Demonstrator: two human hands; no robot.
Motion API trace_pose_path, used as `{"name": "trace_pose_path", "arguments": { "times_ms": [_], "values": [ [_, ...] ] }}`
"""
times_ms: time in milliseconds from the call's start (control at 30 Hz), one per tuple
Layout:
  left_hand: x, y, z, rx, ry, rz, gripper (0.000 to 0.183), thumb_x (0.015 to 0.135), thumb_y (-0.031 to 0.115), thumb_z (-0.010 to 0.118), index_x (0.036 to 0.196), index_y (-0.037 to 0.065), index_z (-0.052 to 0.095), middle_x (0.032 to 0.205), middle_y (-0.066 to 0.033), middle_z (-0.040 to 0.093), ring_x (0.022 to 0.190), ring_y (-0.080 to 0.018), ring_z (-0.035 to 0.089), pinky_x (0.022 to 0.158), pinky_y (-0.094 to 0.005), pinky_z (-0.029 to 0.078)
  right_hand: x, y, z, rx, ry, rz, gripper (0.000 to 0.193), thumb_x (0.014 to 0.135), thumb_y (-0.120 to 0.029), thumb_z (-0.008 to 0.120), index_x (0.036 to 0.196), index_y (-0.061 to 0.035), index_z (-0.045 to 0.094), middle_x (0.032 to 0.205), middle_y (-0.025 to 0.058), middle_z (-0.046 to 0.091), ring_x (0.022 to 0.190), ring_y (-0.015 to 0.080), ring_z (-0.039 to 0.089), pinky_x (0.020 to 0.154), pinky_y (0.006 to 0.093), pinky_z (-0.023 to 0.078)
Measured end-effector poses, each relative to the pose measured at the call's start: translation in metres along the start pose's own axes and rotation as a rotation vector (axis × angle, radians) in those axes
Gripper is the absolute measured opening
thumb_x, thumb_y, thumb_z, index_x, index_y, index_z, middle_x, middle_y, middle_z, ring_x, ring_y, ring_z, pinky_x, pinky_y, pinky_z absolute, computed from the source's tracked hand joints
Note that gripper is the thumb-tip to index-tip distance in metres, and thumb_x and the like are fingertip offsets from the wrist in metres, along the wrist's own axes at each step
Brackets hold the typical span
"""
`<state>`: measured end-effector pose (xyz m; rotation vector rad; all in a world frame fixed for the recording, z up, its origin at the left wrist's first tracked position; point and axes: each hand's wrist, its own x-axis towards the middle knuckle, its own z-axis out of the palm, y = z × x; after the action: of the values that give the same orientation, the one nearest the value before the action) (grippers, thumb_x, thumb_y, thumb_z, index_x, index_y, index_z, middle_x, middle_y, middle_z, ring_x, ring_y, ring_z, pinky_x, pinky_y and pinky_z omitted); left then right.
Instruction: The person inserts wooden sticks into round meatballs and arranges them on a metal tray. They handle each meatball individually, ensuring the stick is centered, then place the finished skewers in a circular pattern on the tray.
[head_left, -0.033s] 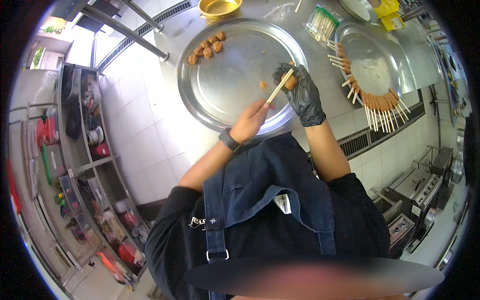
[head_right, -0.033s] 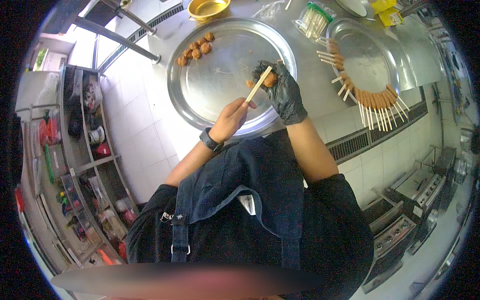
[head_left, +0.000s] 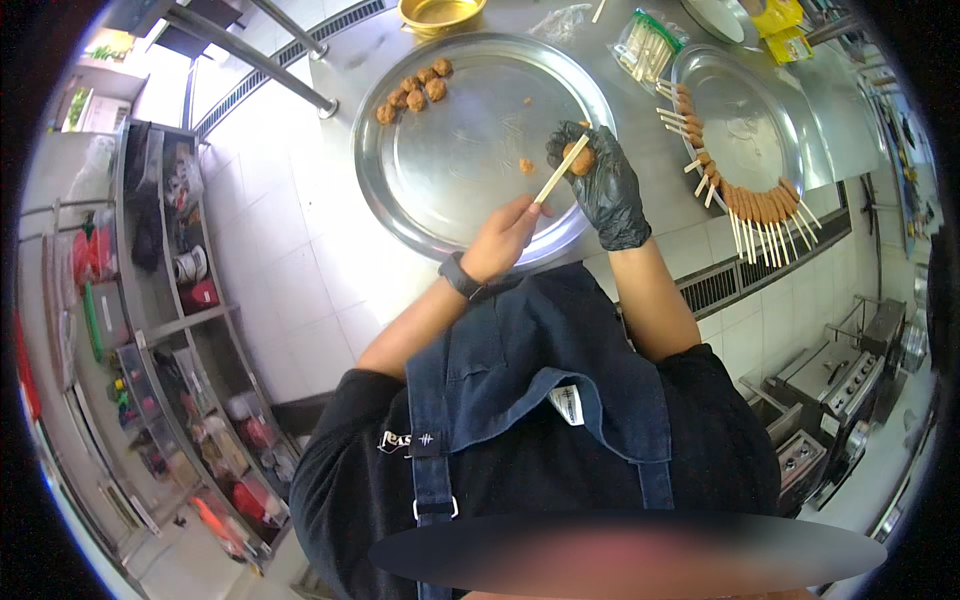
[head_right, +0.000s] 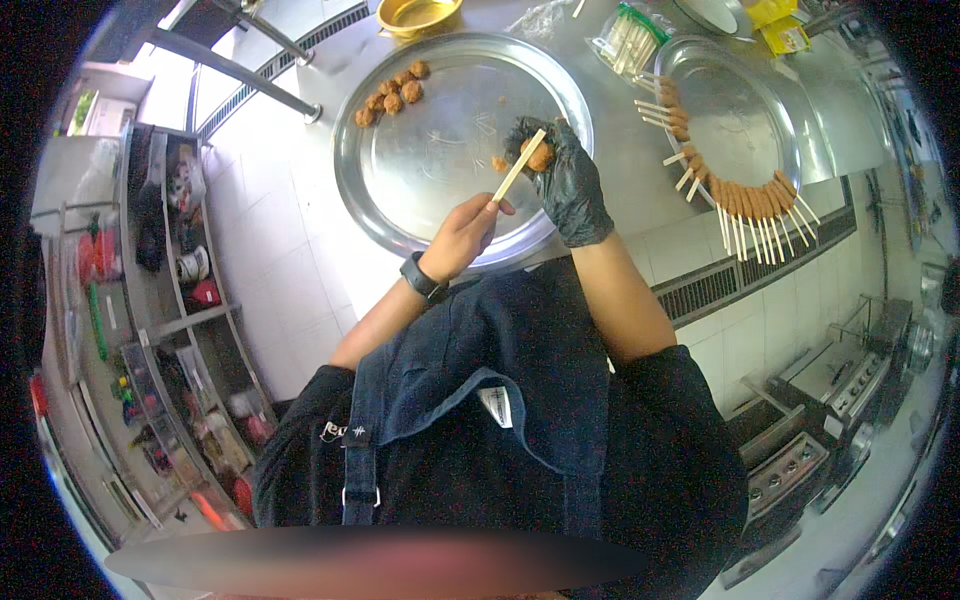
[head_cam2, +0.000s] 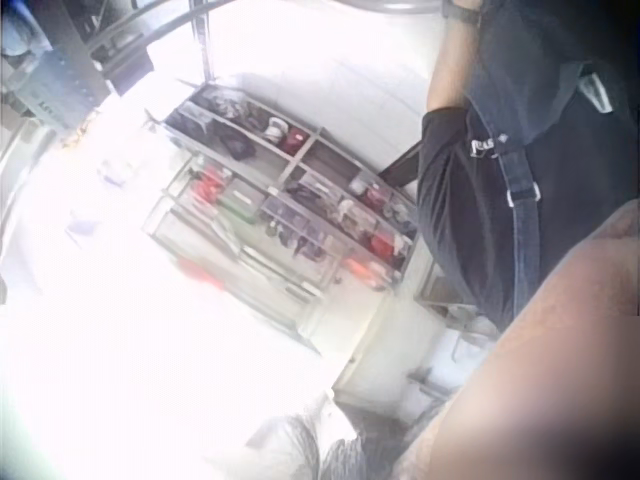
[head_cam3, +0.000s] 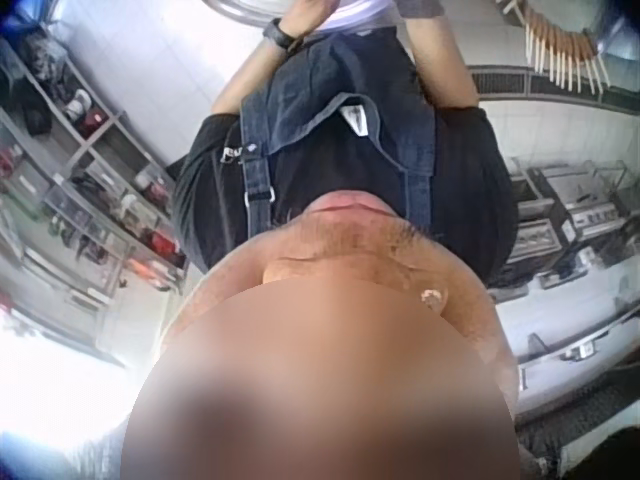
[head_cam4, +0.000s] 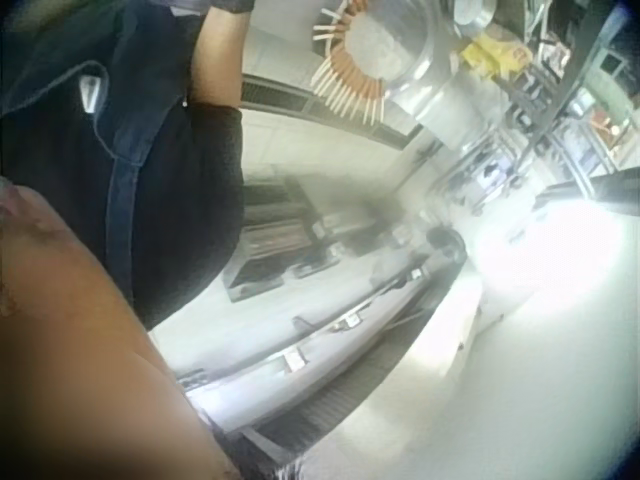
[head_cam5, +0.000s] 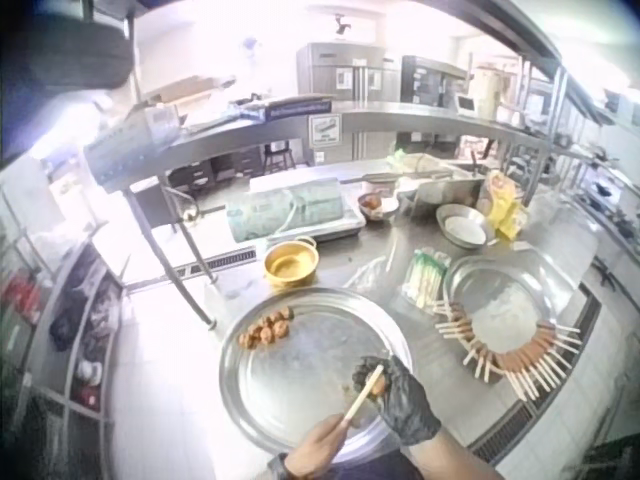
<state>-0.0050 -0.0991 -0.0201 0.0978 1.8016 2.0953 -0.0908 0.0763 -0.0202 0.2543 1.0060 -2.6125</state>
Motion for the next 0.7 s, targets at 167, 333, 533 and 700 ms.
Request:
{"name": "trace_pose_path", "arguments": {
  "times_ms": [167,333,533,700],
  "values": [
    [0.009,0.002,0.028,0.396,0.201,0.150,0.025,0.099,0.019,0.043,0.099,0.001,0.060,0.058,-0.0036,0.047,0.053,-0.0157,0.049,0.053,-0.0299,0.039,0.004,-0.012,-0.004,-0.128,-0.126,-0.109,0.038,0.095,-0.033,0.049,0.115,-0.0009,0.057,0.106,0.0105,0.063,0.095,0.0238,0.062,0.084,0.0390,0.052],
    [0.021,0.004,0.051,0.641,0.400,0.118,0.023,0.095,0.017,0.044,0.098,0.001,0.060,0.076,-0.0259,0.060,0.076,-0.0445,0.058,0.066,-0.0484,0.046,0.026,-0.019,-0.007,-0.051,-0.162,-0.065,0.037,0.095,-0.031,0.050,0.114,0.0003,0.057,0.103,0.0105,0.063,0.092,0.0222,0.062,0.083,0.0397,0.051],
    [0.027,0.013,0.069,0.572,0.570,0.153,0.020,0.095,0.014,0.045,0.101,0.001,0.060,0.077,-0.0252,0.060,0.076,-0.0420,0.060,0.067,-0.0449,0.046,0.039,-0.035,0.003,0.151,-0.428,0.049,0.048,0.095,-0.024,0.049,0.131,0.0055,0.042,0.128,0.0196,0.052,0.120,0.0293,0.050,0.101,0.0410,0.042],
    [0.027,0.018,0.088,0.414,0.604,0.119,0.019,0.095,0.011,0.046,0.104,0.001,0.059,0.077,-0.0249,0.058,0.076,-0.0389,0.061,0.068,-0.0400,0.046,0.040,-0.046,0.022,0.080,-0.438,0.184,0.041,0.095,-0.025,0.052,0.124,0.0039,0.050,0.116,0.0147,0.060,0.109,0.0272,0.058,0.096,0.0384,0.046]
  ]
}}
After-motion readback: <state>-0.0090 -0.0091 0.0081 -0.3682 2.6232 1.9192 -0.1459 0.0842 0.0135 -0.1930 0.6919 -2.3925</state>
